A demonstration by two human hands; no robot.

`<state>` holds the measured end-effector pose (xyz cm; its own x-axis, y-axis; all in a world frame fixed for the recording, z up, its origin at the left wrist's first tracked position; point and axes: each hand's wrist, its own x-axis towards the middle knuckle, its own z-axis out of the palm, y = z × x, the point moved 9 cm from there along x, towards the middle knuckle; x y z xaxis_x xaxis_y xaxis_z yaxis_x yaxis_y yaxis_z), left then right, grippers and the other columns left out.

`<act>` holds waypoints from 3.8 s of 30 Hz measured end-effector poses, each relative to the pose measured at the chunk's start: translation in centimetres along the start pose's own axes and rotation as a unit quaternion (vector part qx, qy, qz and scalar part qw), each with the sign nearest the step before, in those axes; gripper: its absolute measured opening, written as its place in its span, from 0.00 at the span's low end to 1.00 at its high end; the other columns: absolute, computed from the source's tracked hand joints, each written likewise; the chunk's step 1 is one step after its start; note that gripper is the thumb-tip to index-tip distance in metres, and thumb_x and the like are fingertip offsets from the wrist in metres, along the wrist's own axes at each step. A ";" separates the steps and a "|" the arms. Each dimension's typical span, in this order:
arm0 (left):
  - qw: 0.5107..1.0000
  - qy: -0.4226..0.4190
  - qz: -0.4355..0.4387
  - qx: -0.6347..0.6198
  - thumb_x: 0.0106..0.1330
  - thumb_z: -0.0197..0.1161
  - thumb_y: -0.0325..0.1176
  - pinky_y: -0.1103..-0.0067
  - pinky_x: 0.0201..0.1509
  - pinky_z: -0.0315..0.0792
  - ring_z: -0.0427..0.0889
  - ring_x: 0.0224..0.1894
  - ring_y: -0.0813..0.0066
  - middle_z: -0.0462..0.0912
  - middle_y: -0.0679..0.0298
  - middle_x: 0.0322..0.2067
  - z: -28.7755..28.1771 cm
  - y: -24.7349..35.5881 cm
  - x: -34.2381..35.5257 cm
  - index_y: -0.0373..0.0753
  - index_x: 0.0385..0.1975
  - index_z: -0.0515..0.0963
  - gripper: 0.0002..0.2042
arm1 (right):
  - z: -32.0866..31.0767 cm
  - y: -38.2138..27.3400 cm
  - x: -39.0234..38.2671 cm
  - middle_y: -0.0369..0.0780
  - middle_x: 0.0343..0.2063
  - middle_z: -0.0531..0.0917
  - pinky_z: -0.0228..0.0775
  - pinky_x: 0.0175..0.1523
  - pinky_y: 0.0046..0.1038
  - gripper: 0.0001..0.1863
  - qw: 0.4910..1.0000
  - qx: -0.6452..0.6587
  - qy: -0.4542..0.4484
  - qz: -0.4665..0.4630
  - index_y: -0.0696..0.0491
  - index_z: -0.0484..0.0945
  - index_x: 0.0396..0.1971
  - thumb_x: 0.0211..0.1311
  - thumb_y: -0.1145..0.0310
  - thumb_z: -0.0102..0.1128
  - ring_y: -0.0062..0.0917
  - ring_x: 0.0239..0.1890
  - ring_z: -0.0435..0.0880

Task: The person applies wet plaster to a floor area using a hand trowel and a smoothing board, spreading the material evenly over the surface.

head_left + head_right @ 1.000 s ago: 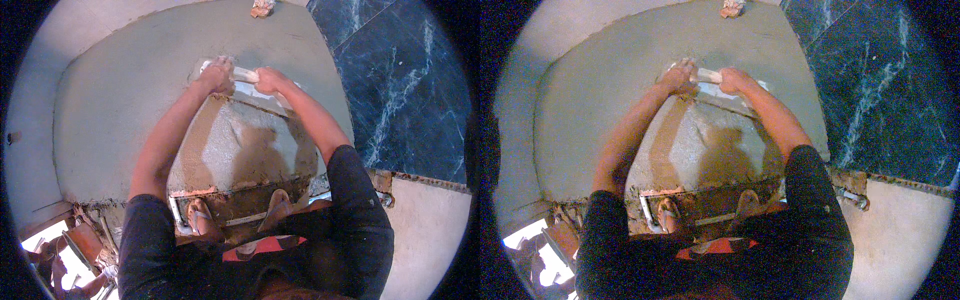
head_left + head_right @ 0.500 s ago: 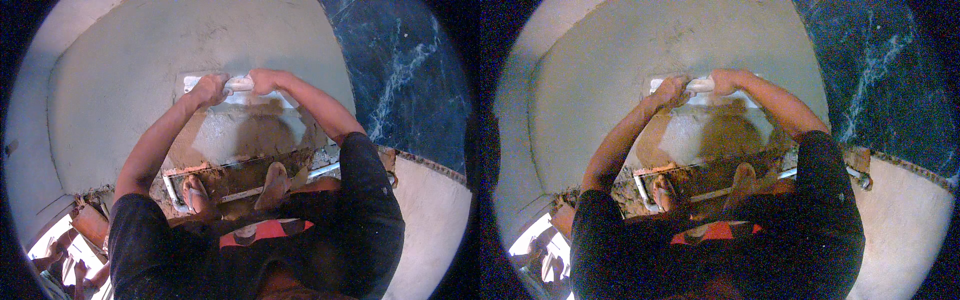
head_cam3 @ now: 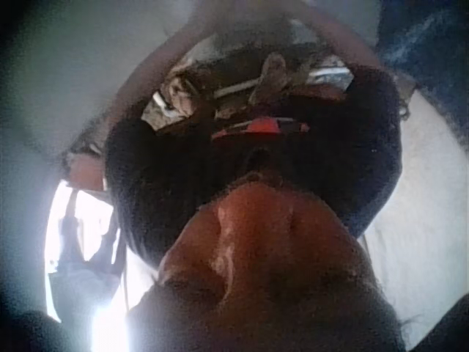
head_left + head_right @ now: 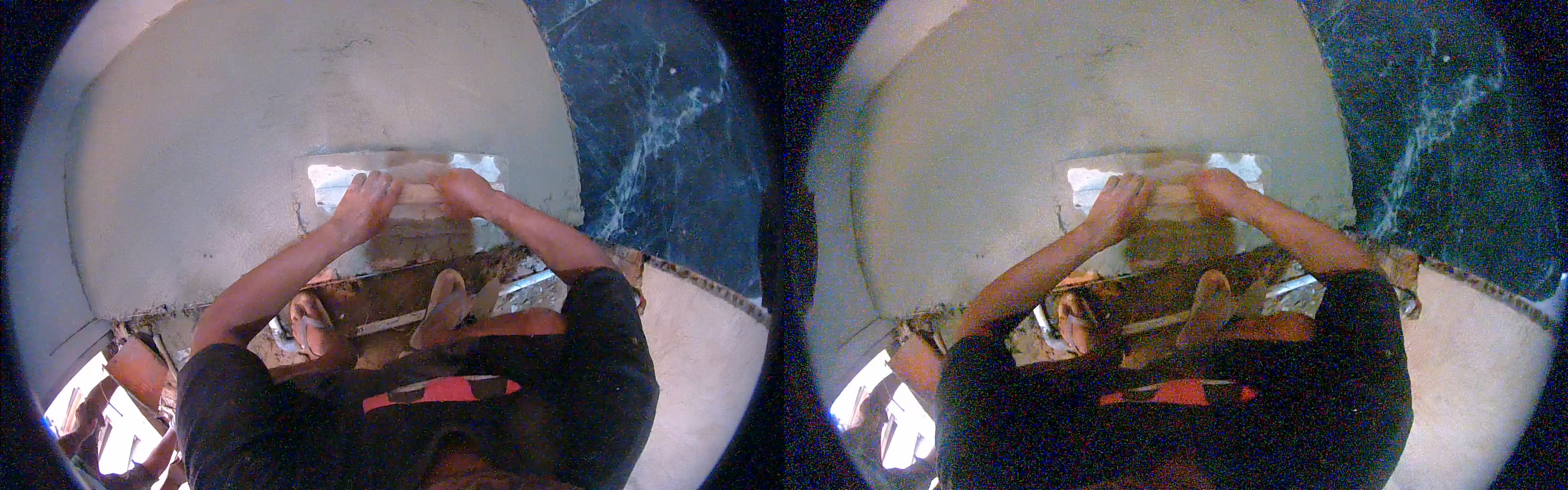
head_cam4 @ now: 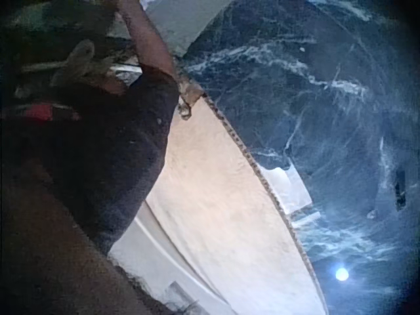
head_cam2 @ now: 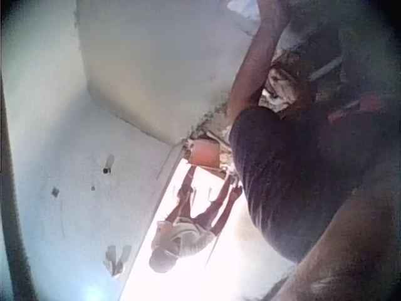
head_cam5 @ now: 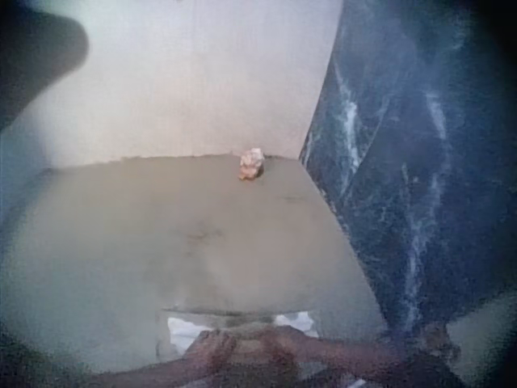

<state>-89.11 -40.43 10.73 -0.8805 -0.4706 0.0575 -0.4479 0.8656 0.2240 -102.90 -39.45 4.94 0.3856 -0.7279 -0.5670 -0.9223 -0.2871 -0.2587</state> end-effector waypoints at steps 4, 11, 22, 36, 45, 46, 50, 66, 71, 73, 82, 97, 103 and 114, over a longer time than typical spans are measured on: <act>0.995 -0.031 -0.010 0.095 0.58 0.55 0.32 0.66 0.51 0.66 0.72 0.50 0.62 0.73 0.58 0.43 0.6 -2.4 2.0 0.37 0.52 0.69 0.20 | -2.2 2.1 1.9 0.47 0.31 0.83 0.75 0.39 0.45 0.23 0.997 -0.008 0.049 0.054 0.47 0.73 0.45 0.47 0.58 0.65 0.46 0.36 0.83; 0.993 0.054 -0.072 0.080 0.59 0.53 0.30 0.65 0.53 0.66 0.72 0.50 0.59 0.73 0.57 0.47 -1.2 -10.0 8.6 0.38 0.55 0.67 0.22 | -10.9 7.4 7.6 0.46 0.29 0.84 0.75 0.38 0.45 0.22 0.989 -0.021 0.117 0.083 0.45 0.73 0.48 0.51 0.59 0.62 0.45 0.33 0.83; 0.976 0.161 -0.095 0.113 0.61 0.53 0.32 0.62 0.52 0.69 0.74 0.48 0.54 0.75 0.54 0.44 -4.4 -21.2 16.7 0.38 0.52 0.69 0.18 | -22.0 10.7 16.6 0.46 0.29 0.84 0.75 0.39 0.46 0.26 0.971 -0.117 0.201 0.059 0.44 0.71 0.54 0.51 0.69 0.54 0.43 0.34 0.84; 0.977 0.173 -0.101 0.072 0.57 0.55 0.30 0.62 0.50 0.69 0.74 0.45 0.50 0.75 0.49 0.39 -7.6 -29.3 23.5 0.32 0.46 0.70 0.16 | -30.0 14.3 22.3 0.49 0.32 0.83 0.73 0.42 0.45 0.18 0.958 -0.059 0.276 0.060 0.53 0.77 0.44 0.50 0.72 0.55 0.45 0.37 0.83; 0.959 0.163 -0.168 0.162 0.61 0.54 0.32 0.61 0.55 0.69 0.76 0.50 0.52 0.76 0.53 0.47 -4.0 -34.7 29.6 0.41 0.52 0.70 0.18 | -30.4 18.9 26.4 0.51 0.32 0.84 0.76 0.42 0.41 0.18 0.958 -0.036 0.253 0.133 0.57 0.81 0.38 0.43 0.68 0.58 0.43 0.36 0.84; 0.960 0.133 -0.196 0.151 0.61 0.53 0.32 0.60 0.57 0.67 0.75 0.53 0.53 0.75 0.53 0.48 -3.4 -35.2 29.7 0.42 0.52 0.70 0.18 | -29.9 19.3 26.5 0.52 0.33 0.84 0.76 0.42 0.40 0.17 0.960 -0.006 0.247 0.131 0.59 0.81 0.35 0.42 0.68 0.58 0.43 0.36 0.84; 0.972 0.031 -0.197 0.127 0.58 0.56 0.34 0.63 0.54 0.72 0.78 0.49 0.54 0.79 0.53 0.46 -2.0 -34.2 29.1 0.41 0.46 0.75 0.15 | -27.5 18.9 25.6 0.53 0.33 0.84 0.76 0.40 0.38 0.18 0.970 0.066 0.213 0.092 0.64 0.81 0.30 0.38 0.68 0.58 0.40 0.35 0.85; 0.992 -0.047 -0.115 -0.008 0.51 0.62 0.28 0.64 0.50 0.73 0.80 0.43 0.53 0.81 0.51 0.37 -0.7 -20.8 14.9 0.40 0.46 0.75 0.20 | -14.0 7.8 15.6 0.50 0.31 0.85 0.76 0.42 0.37 0.19 0.983 0.153 0.076 0.070 0.61 0.82 0.33 0.37 0.68 0.61 0.38 0.35 0.85; 0.997 -0.030 -0.037 -0.062 0.50 0.59 0.25 0.63 0.50 0.73 0.79 0.44 0.53 0.81 0.52 0.39 -1.9 -14.9 9.7 0.40 0.47 0.74 0.20 | -9.7 3.3 11.3 0.49 0.31 0.84 0.75 0.40 0.37 0.19 0.977 0.198 0.062 0.046 0.61 0.81 0.32 0.39 0.65 0.65 0.38 0.33 0.84; 0.998 -0.013 -0.015 -0.052 0.50 0.59 0.25 0.63 0.49 0.73 0.79 0.43 0.52 0.80 0.52 0.39 -3.0 -12.8 7.8 0.41 0.47 0.74 0.21 | -7.9 1.5 9.3 0.47 0.30 0.84 0.74 0.38 0.36 0.19 0.974 0.223 0.048 -0.004 0.60 0.81 0.33 0.40 0.64 0.67 0.35 0.31 0.84; 0.995 0.061 -0.004 0.076 0.59 0.58 0.33 0.64 0.65 0.62 0.67 0.59 0.46 0.70 0.49 0.55 -11.6 -11.1 7.6 0.42 0.56 0.68 0.23 | -8.6 -0.8 5.4 0.38 0.26 0.79 0.71 0.26 0.28 0.19 0.700 0.708 0.081 -0.055 0.59 0.75 0.39 0.52 0.64 0.69 0.21 0.21 0.76; 0.980 -0.003 -0.167 -0.104 0.57 0.64 0.28 0.60 0.63 0.65 0.70 0.58 0.45 0.74 0.48 0.52 -14.5 -11.6 -5.6 0.39 0.51 0.72 0.21 | -18.6 7.6 19.2 0.61 0.41 0.79 0.70 0.54 0.42 0.33 0.883 0.322 0.299 0.166 0.71 0.73 0.44 0.59 0.49 0.55 0.50 0.47 0.79; 0.959 0.045 -0.244 -0.138 0.55 0.65 0.24 0.63 0.59 0.69 0.73 0.54 0.47 0.75 0.49 0.50 -13.2 -12.8 -8.7 0.39 0.50 0.72 0.21 | -20.0 17.7 13.9 0.58 0.45 0.78 0.70 0.55 0.41 0.32 0.845 0.312 0.347 0.261 0.70 0.72 0.47 0.60 0.52 0.56 0.50 0.49 0.78; 0.956 0.071 -0.270 -0.092 0.54 0.66 0.24 0.64 0.58 0.69 0.73 0.55 0.48 0.75 0.49 0.51 -12.0 -14.2 -13.3 0.40 0.52 0.72 0.23 | -15.6 33.0 4.7 0.54 0.30 0.83 0.75 0.43 0.38 0.28 0.804 0.286 0.362 0.376 0.66 0.79 0.32 0.58 0.49 0.58 0.41 0.35 0.85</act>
<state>-69.19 -48.51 18.47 -0.4934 -0.8697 0.0145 -0.7842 0.4519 0.4252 -131.96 -62.08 5.94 -0.5825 -0.7922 -0.1820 -0.6449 0.5867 -0.4897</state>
